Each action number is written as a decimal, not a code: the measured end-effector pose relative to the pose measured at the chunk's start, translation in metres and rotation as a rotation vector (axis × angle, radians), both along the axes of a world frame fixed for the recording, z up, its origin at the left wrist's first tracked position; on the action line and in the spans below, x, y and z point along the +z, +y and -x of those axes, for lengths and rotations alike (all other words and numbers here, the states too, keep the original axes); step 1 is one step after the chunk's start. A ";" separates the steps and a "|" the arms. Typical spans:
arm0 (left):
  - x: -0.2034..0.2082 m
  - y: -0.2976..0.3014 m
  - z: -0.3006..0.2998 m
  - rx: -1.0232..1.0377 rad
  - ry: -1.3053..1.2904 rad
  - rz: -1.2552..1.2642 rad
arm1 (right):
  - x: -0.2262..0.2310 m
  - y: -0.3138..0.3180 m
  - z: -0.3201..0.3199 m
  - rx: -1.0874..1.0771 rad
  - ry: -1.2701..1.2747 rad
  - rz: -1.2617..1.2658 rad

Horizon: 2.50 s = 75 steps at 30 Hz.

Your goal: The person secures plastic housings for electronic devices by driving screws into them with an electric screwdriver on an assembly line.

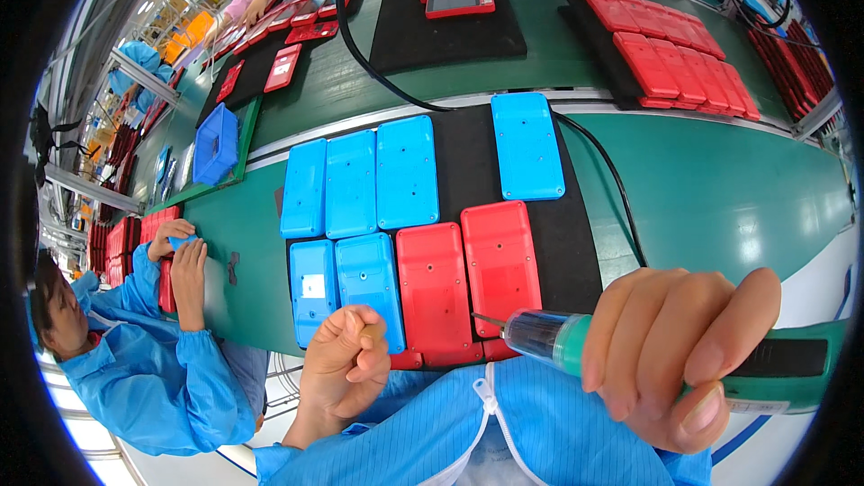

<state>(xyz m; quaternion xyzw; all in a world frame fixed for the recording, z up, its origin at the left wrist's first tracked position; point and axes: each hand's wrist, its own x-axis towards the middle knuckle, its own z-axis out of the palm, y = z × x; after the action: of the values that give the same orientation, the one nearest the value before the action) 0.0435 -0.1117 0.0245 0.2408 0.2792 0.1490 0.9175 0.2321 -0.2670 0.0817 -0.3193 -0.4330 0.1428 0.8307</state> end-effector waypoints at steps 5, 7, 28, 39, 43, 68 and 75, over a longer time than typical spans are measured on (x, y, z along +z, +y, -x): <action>0.006 0.000 -0.006 0.001 -0.006 0.096 | -0.002 0.003 0.000 0.049 -0.045 -0.007; -0.001 0.000 -0.001 -0.029 -0.070 0.122 | -0.001 0.003 0.001 0.097 -0.080 0.007; -0.006 -0.017 -0.017 -0.162 -0.020 -0.229 | 0.008 0.026 0.021 0.135 -0.100 -0.254; -0.005 -0.016 -0.018 -0.215 -0.004 -0.224 | 0.007 0.025 0.017 0.223 -0.147 -0.162; -0.005 -0.014 -0.018 -0.216 0.009 -0.216 | 0.007 0.027 0.019 0.232 -0.151 -0.155; 0.002 -0.014 -0.003 -0.095 -0.030 -0.569 | 0.013 0.027 0.012 0.154 -0.119 -0.073; -0.029 -0.022 0.009 -0.250 0.312 -2.093 | 0.006 0.047 0.011 0.232 -0.375 0.174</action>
<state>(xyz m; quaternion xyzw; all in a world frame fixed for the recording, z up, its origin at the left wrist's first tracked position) 0.0346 -0.1340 -0.0049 0.9529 0.1001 0.1869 0.2169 0.2213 -0.2195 0.0878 -0.3587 -0.5994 0.2122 0.6834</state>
